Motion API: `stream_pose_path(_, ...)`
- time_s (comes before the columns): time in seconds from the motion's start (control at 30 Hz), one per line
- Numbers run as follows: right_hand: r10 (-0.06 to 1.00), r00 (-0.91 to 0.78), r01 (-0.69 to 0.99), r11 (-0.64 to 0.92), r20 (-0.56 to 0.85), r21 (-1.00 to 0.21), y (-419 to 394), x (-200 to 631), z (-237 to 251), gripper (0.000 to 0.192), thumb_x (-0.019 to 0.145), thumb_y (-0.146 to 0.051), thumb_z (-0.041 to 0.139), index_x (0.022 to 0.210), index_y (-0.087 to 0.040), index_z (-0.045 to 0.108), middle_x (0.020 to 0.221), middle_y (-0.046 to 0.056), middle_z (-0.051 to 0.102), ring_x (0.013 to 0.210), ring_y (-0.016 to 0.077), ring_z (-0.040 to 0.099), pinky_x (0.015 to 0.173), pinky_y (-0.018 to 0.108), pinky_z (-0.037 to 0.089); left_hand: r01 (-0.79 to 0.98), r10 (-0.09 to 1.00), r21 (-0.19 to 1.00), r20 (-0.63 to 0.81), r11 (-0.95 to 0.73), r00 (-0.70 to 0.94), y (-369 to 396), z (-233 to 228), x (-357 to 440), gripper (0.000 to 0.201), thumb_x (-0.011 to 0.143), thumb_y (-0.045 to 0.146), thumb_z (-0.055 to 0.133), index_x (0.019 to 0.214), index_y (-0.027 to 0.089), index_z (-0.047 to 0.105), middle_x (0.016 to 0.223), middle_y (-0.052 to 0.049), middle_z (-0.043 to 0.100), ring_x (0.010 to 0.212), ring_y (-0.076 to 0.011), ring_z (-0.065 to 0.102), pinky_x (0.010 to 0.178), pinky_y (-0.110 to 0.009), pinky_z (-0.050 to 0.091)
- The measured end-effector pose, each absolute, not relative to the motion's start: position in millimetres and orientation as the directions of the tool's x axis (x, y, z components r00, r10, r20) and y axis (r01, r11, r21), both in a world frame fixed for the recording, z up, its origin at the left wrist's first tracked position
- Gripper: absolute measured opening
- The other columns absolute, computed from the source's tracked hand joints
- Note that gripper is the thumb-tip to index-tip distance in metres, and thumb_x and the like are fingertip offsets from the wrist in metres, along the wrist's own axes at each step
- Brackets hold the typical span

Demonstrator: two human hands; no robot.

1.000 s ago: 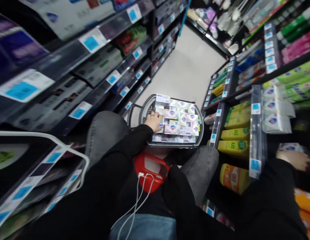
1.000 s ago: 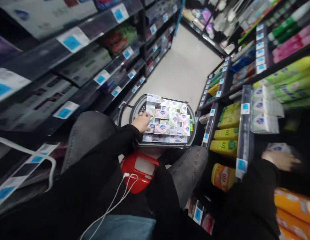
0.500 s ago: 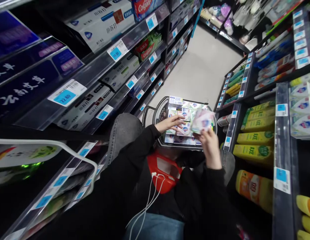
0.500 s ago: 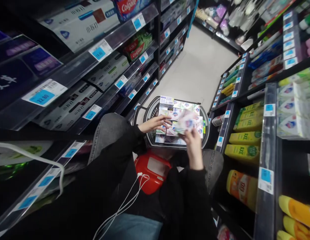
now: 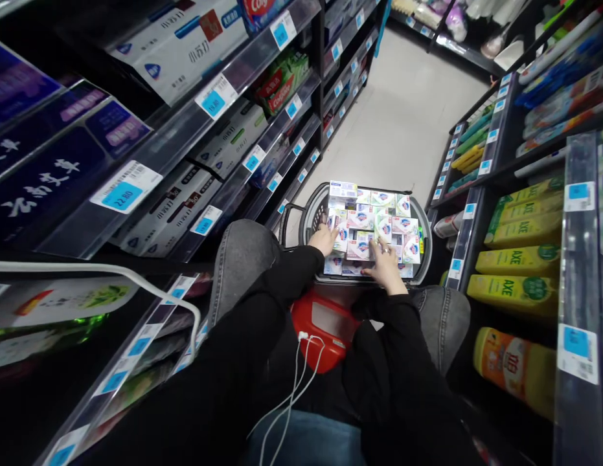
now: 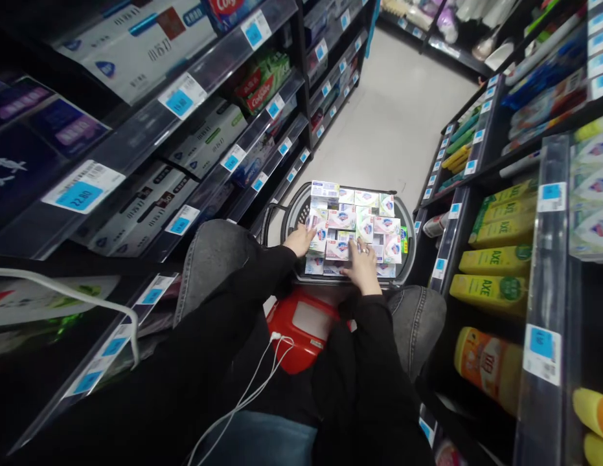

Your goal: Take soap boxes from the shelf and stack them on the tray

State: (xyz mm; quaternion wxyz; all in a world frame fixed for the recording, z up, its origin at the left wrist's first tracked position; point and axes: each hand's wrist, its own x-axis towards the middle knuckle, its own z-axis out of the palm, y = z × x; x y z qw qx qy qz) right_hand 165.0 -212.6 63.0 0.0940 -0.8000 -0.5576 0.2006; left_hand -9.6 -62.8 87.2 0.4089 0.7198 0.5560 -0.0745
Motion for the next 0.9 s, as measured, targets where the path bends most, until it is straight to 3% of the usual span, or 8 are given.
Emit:
stream_pose_path(0.13,0.944,0.268,0.830,-0.327,-0.192,-0.451,-202.2,160.8,45.1,0.076,0.072,-0.016,0.071,0.143,-0.018,0.043,0.144,0.022,0.038,0.130,0.0328,0.045,0.107,0.049,0.039,0.934,0.774,0.331,-0.553,-0.136,0.309,-77.1,82.3,-7.7,0.054,0.100,0.046,0.020,0.124,0.004,0.044,0.113,-0.027,0.065,0.109,-0.0344,0.064,0.090,-0.041,0.046)
stream_pose_path(0.27,0.949,0.281,0.782,-0.313,-0.144,-0.539,-199.4,161.0,36.3,0.072,0.073,-0.013,0.068,0.141,-0.017,0.046,0.141,0.020,0.039,0.130,0.0308,0.045,0.108,0.046,0.041,0.952,0.752,0.213,-0.584,-0.219,0.304,-79.4,76.8,-13.5,0.057,0.100,0.046,0.018,0.124,0.004,0.048,0.113,-0.027,0.065,0.110,-0.0330,0.064,0.091,-0.041,0.045)
stream_pose_path(0.33,0.946,0.295,0.766,-0.318,-0.134,-0.559,-200.1,160.4,34.7,0.072,0.073,-0.013,0.068,0.141,-0.018,0.046,0.141,0.020,0.038,0.131,0.0312,0.044,0.108,0.046,0.041,0.946,0.721,0.225,-0.612,-0.233,0.324,-77.9,74.7,-15.9,0.057,0.100,0.045,0.019,0.127,0.004,0.048,0.113,-0.026,0.064,0.111,-0.0326,0.063,0.091,-0.040,0.045)
stream_pose_path(0.43,0.944,0.296,0.759,-0.325,-0.146,-0.564,-199.9,159.2,36.0,0.072,0.074,-0.012,0.068,0.142,-0.017,0.045,0.142,0.020,0.037,0.133,0.0319,0.043,0.108,0.047,0.041,0.927,0.765,0.295,-0.533,-0.232,0.361,-75.0,73.2,-16.8,0.058,0.099,0.045,0.027,0.140,0.005,0.037,0.125,-0.025,0.058,0.114,-0.0338,0.061,0.093,-0.041,0.045)
stream_pose_path(0.53,0.944,0.283,0.763,-0.328,-0.169,-0.557,-199.2,159.8,39.6,0.070,0.074,-0.009,0.067,0.141,-0.015,0.047,0.142,0.022,0.037,0.132,0.0318,0.043,0.109,0.045,0.040,0.885,0.774,0.360,-0.454,-0.294,0.442,-73.3,73.1,-15.5,0.062,0.098,0.042,0.035,0.152,0.015,0.022,0.132,-0.021,0.052,0.115,-0.0324,0.060,0.095,-0.041,0.045)
stream_pose_path(0.67,0.947,0.268,0.766,-0.321,-0.178,-0.557,-200.0,162.8,42.3,0.068,0.073,-0.006,0.067,0.138,-0.015,0.049,0.142,0.021,0.038,0.133,0.0307,0.044,0.111,0.044,0.038,0.867,0.712,0.385,-0.507,-0.318,0.486,-75.1,74.6,-13.8,0.060,0.099,0.042,0.033,0.154,0.023,0.022,0.130,-0.018,0.048,0.112,-0.0318,0.061,0.095,-0.041,0.046)
stream_pose_path(0.9,0.947,0.279,0.771,-0.320,-0.159,-0.552,-201.8,164.7,37.8,0.071,0.072,-0.006,0.068,0.139,-0.015,0.049,0.140,0.022,0.039,0.129,0.0324,0.048,0.108,0.046,0.041,0.870,0.738,0.396,-0.484,-0.294,0.470,-78.4,75.8,-10.0,0.058,0.098,0.040,0.036,0.152,0.023,0.026,0.133,-0.018,0.037,0.107,-0.0294,0.064,0.095,-0.039,0.046)
